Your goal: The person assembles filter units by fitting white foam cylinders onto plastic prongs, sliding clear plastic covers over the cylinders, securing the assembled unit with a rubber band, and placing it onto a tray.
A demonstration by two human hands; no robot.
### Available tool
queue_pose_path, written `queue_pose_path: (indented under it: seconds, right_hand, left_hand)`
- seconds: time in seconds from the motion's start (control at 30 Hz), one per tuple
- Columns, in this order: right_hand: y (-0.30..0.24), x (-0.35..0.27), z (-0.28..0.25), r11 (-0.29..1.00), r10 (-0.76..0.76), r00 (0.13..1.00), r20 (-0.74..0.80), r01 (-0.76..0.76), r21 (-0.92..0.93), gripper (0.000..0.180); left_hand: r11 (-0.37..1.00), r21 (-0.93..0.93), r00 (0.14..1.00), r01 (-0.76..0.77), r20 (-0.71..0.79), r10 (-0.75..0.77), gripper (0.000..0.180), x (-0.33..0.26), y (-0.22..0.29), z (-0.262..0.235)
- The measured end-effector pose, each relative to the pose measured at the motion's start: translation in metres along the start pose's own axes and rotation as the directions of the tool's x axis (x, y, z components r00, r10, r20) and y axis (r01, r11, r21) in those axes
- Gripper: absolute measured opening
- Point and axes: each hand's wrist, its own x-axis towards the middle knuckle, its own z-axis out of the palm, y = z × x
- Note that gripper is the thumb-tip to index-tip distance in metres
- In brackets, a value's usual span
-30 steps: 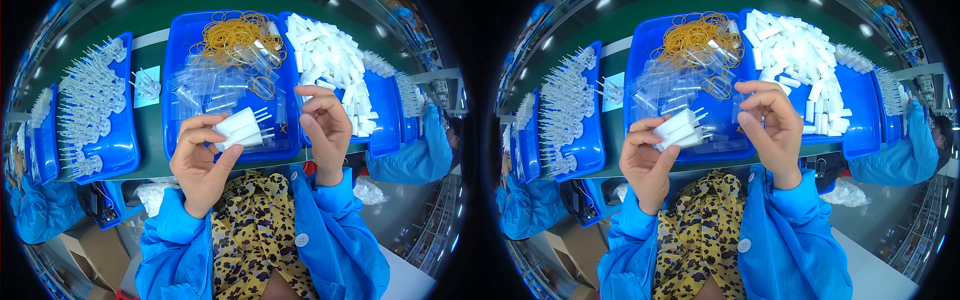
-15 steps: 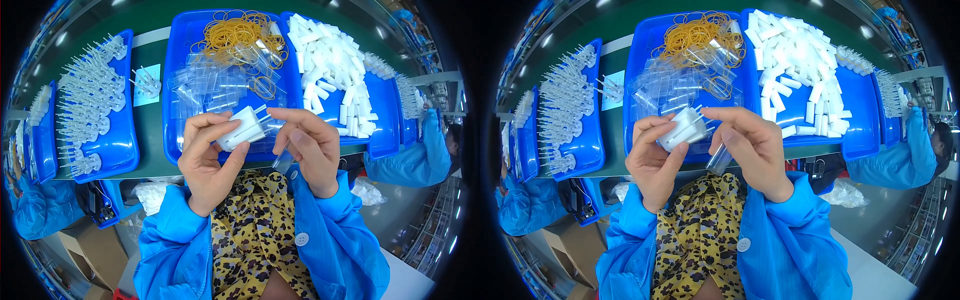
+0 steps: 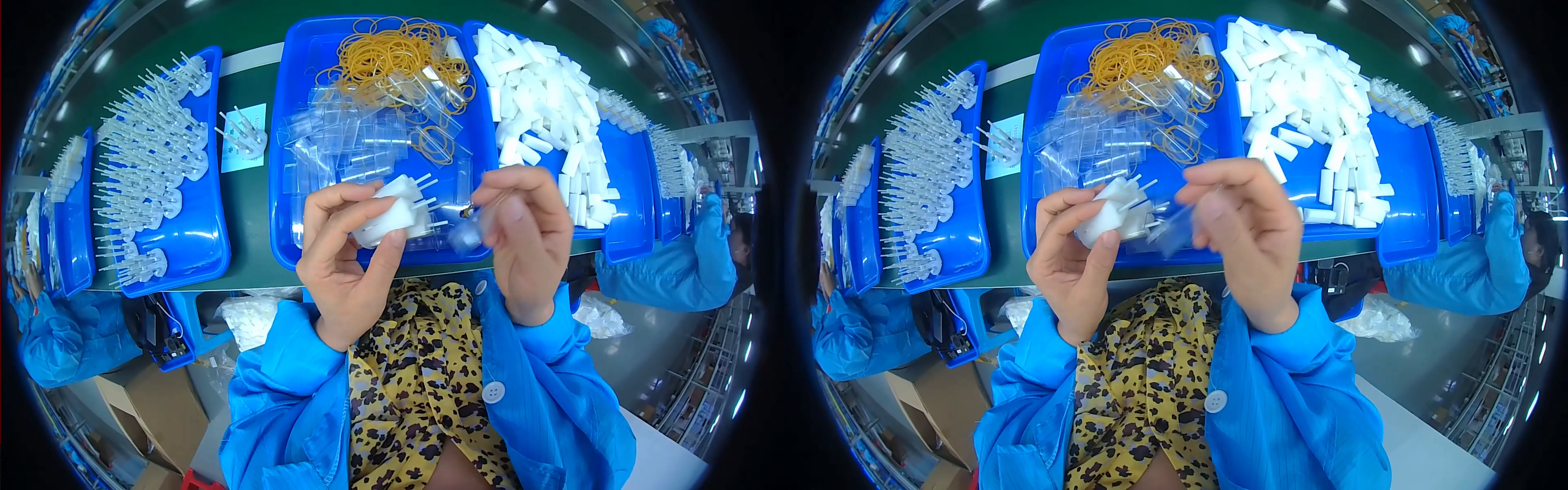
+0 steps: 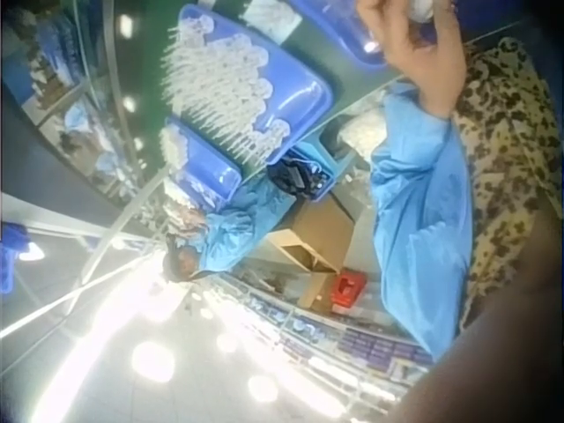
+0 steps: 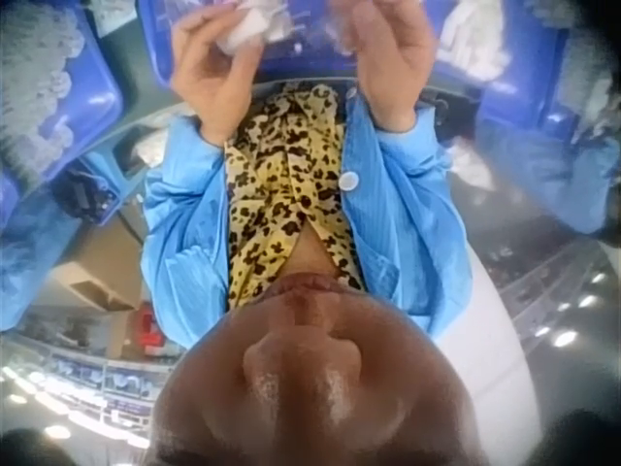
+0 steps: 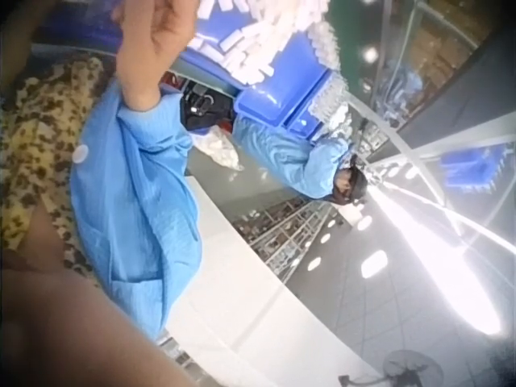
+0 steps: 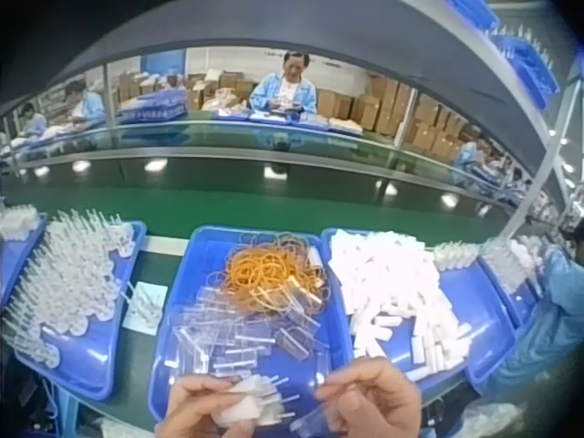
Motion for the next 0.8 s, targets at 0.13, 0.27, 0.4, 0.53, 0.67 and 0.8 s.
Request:
queue_pose_path:
  seconds: [0.13,0.27,0.4,0.53,0.67,0.8]
  right_hand:
    - [0.007,0.007,-0.002,0.993,-0.112,0.978,-0.176,0.107,-0.038,0.017]
    - [0.011,0.005,0.004,0.986,-0.146,0.984,-0.105,0.137,-0.090,0.017]
    - [0.011,0.004,0.006,0.989,-0.142,0.985,-0.097,0.136,-0.063,0.017]
    - [0.012,0.001,0.008,0.989,-0.128,0.990,-0.057,0.123,-0.081,0.016]
    - [0.018,-0.002,0.010,0.983,-0.156,0.988,-0.016,0.154,-0.103,0.015]
    - [0.020,-0.002,0.012,0.983,-0.165,0.986,-0.028,0.162,-0.091,0.014]
  left_hand:
    - [1.000,0.023,1.000,-0.022,0.006,0.021,0.026,-0.002,0.000,0.000]
    - [0.997,0.067,0.999,-0.035,0.003,0.035,0.027,-0.001,0.001,0.001]
    - [0.996,0.087,0.999,-0.039,-0.010,0.040,0.027,-0.003,0.000,0.001]
    - [0.997,0.076,0.999,-0.026,-0.030,0.029,0.027,-0.003,0.000,0.003]
    - [0.994,0.106,0.998,-0.034,-0.040,0.039,0.028,-0.004,-0.002,0.001]
    - [0.991,0.132,0.998,-0.033,-0.051,0.040,0.029,-0.004,-0.002,0.001]
